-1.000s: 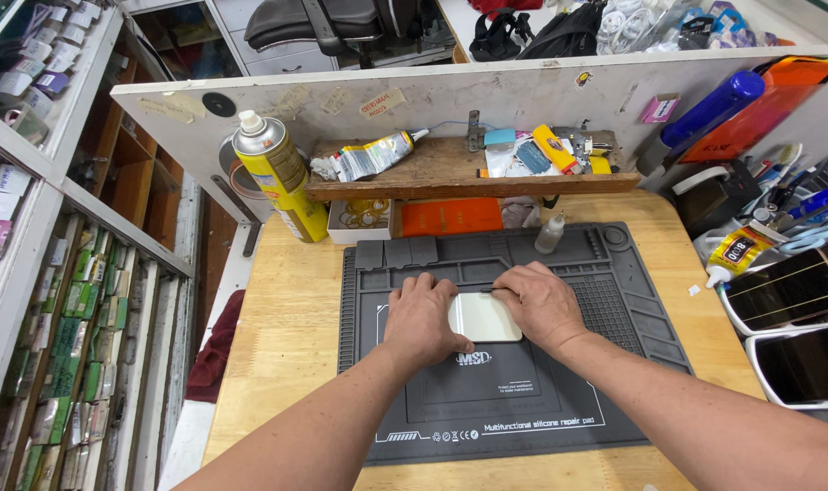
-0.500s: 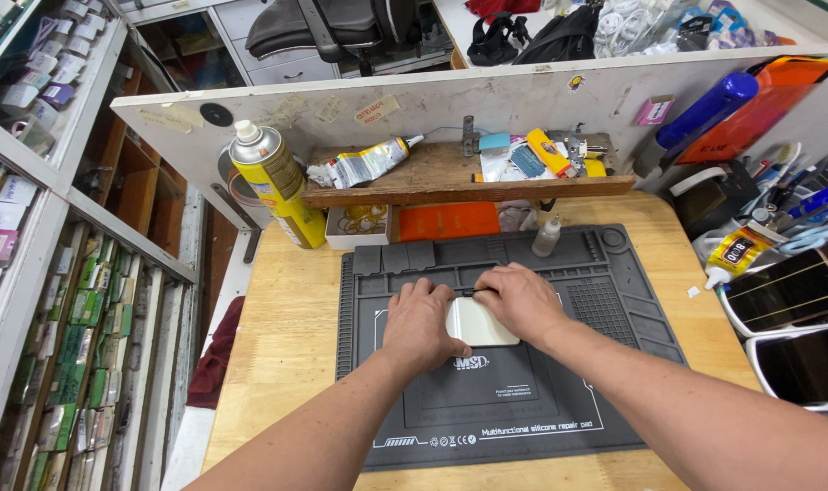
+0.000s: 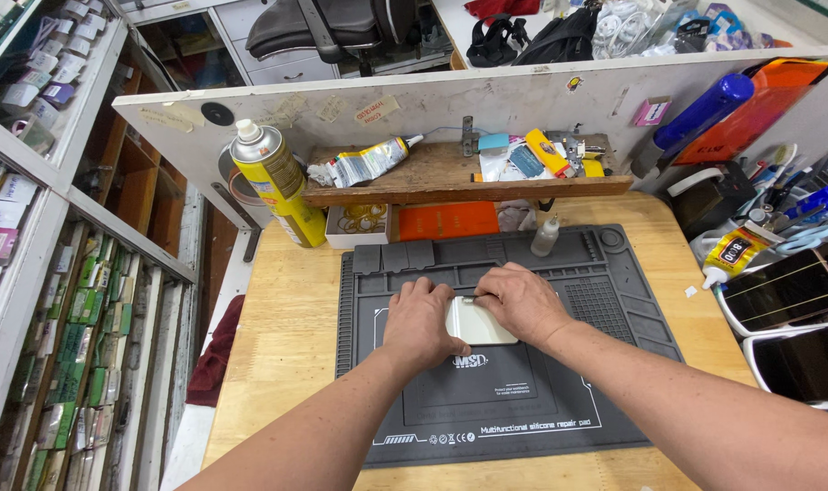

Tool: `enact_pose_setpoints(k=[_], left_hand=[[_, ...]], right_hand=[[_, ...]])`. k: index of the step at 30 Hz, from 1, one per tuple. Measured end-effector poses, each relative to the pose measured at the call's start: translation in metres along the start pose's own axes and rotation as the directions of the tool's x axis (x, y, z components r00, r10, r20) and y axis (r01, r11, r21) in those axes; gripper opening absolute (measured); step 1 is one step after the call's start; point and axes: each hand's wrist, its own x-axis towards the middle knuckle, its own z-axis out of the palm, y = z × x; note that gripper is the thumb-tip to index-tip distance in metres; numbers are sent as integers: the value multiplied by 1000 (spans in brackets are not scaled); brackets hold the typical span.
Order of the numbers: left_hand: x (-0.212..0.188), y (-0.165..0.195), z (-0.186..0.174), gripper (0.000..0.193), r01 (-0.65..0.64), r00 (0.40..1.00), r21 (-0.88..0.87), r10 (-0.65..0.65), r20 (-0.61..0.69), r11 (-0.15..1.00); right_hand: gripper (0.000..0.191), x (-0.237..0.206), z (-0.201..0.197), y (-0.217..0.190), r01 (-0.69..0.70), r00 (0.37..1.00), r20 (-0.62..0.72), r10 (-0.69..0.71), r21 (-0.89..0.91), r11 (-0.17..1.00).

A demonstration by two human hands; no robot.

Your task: The person applies liquid adhesive from a small bottle along the edges of a white smartphone back panel placed on a silicone repair mat. They repeatedly run the bottle tip along the perimeter, then use a white cloth to wipe excess adhesive from the edges.

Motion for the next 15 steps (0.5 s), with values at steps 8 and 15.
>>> enact_pose_setpoints(k=[8,15], left_hand=[[-1,1,-3,91,6,1000,8,-6,10,1000],[0,4,-4,94,35,998,26,-36,47,999]], right_hand=[[16,4,7,4,-54,998,-10,54,21,998],[17,8,-2,-3,-122,989,87,118,45,991]])
